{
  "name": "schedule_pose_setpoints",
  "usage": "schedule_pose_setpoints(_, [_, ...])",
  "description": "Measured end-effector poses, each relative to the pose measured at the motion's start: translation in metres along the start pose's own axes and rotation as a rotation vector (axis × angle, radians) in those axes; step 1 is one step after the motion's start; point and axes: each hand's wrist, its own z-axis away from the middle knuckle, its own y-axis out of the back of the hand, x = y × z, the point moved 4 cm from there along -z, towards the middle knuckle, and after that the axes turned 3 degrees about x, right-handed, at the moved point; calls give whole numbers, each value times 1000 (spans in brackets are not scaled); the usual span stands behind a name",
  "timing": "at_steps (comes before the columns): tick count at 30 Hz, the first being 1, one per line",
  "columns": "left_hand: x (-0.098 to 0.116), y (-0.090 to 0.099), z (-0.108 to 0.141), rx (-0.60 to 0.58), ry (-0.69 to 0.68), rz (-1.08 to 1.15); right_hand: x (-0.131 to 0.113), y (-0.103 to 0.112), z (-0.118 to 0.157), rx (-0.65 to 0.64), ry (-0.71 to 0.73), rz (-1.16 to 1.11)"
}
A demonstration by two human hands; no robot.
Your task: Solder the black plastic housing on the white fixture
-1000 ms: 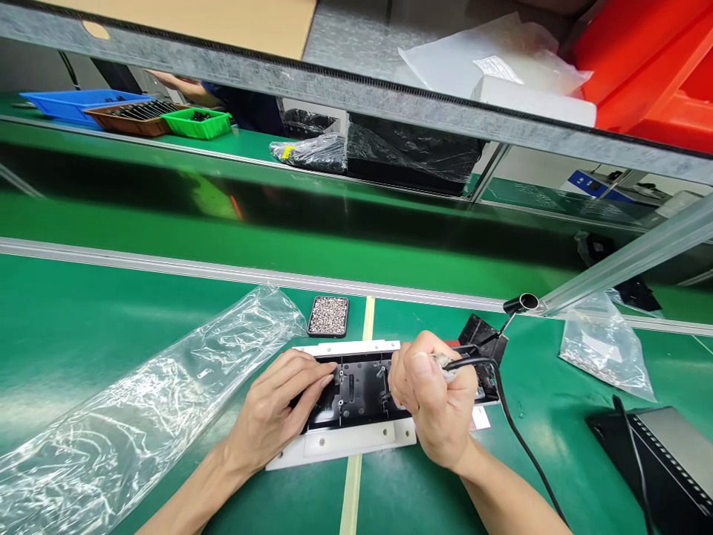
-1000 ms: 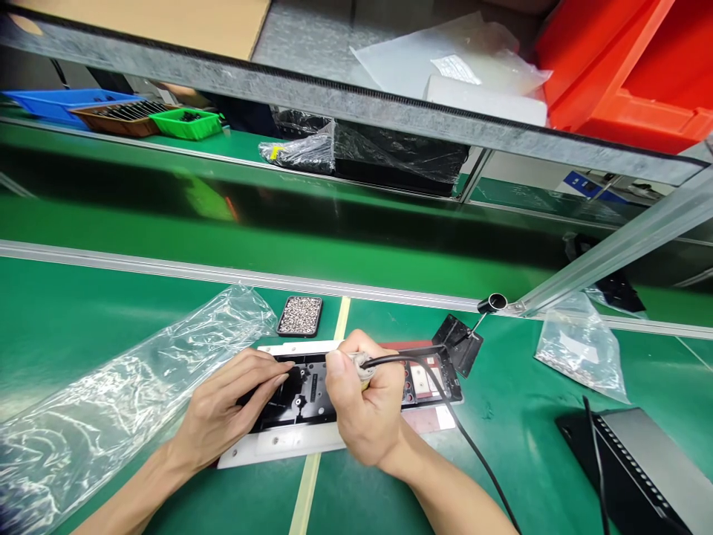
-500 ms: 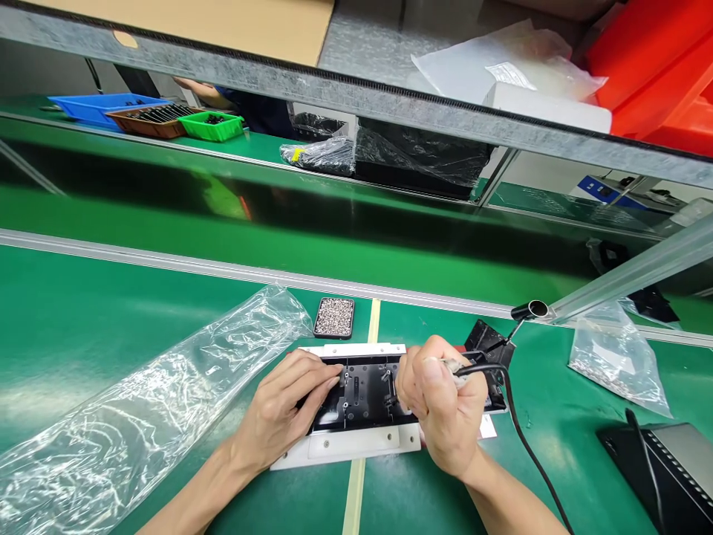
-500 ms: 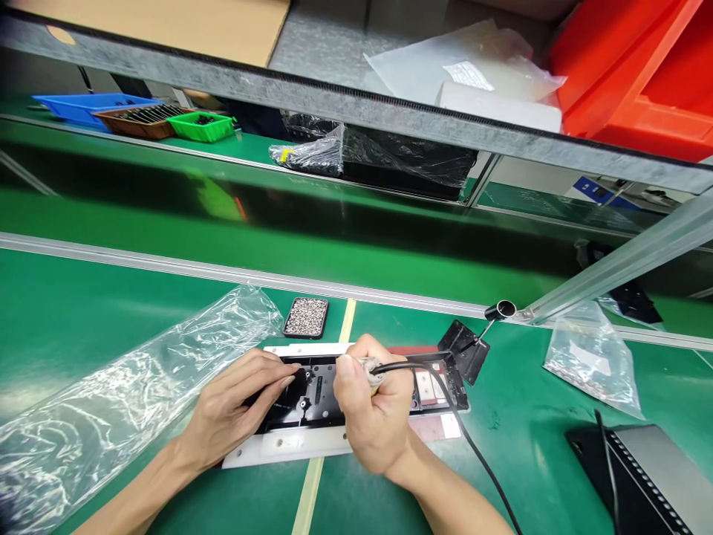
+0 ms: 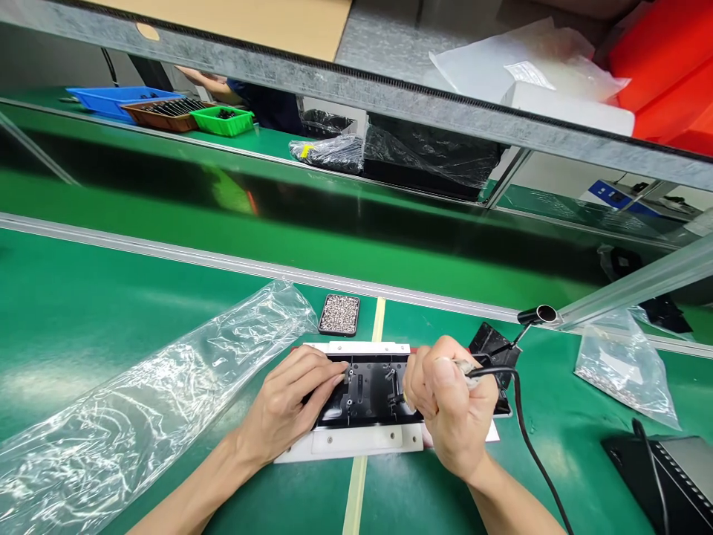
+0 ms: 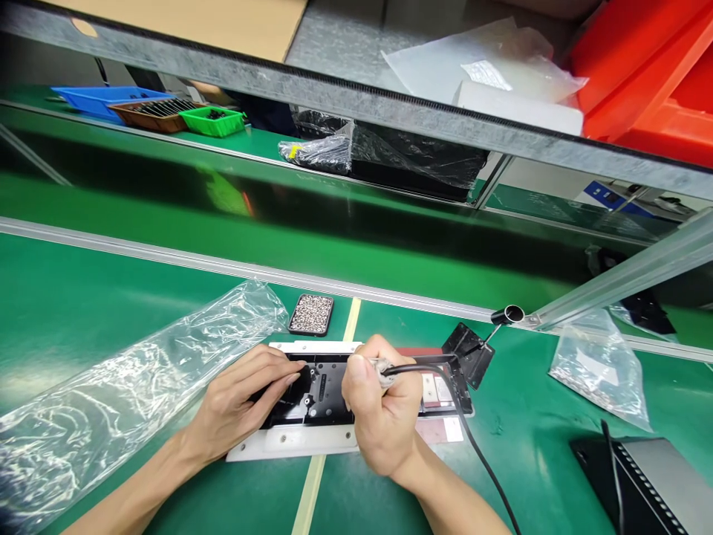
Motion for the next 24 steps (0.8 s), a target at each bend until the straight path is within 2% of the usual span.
schedule_pose_setpoints(24, [-1,-1,-1,3,11,19,-2,-1,-1,-3,5,7])
